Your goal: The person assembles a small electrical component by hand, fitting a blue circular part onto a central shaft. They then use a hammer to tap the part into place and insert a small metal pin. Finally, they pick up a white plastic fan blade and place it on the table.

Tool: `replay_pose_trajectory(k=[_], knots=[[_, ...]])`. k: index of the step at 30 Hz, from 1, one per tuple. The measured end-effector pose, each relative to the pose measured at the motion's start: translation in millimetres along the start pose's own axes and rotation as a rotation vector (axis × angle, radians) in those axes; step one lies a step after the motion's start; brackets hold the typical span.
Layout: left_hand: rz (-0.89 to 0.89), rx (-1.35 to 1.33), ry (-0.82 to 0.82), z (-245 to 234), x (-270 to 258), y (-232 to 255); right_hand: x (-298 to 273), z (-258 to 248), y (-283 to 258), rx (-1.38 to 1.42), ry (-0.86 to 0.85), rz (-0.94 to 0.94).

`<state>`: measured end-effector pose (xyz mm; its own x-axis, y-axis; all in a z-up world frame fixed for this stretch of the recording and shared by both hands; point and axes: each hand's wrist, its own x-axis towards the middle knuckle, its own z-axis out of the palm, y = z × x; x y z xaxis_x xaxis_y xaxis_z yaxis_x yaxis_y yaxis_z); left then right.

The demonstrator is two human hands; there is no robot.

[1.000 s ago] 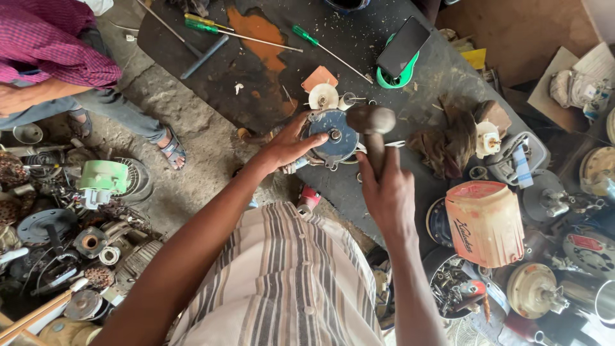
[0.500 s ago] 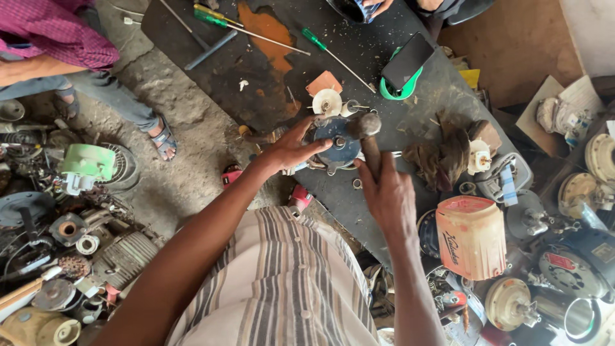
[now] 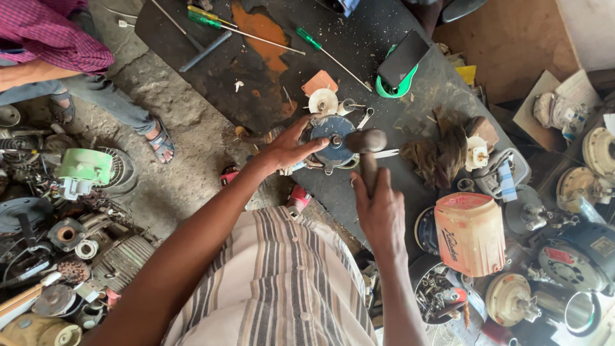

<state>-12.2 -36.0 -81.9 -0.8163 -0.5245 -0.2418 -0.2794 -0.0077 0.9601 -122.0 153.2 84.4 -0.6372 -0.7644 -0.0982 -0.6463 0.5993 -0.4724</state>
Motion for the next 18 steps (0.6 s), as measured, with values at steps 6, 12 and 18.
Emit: replay_pose_trajectory(k=[6, 12, 18], knots=[[0.0, -0.095, -0.042, -1, -4, 4, -15, -2, -13, -0.052, 0.059, 0.016], [-0.102, -0.064, -0.042, -1, -7, 3, -20, 8, -13, -0.112, 0.073, 0.039], [-0.018, -0.238, -0.071, 0, 0, -1, -9, 5, -16, -0.051, 0.085, 0.028]])
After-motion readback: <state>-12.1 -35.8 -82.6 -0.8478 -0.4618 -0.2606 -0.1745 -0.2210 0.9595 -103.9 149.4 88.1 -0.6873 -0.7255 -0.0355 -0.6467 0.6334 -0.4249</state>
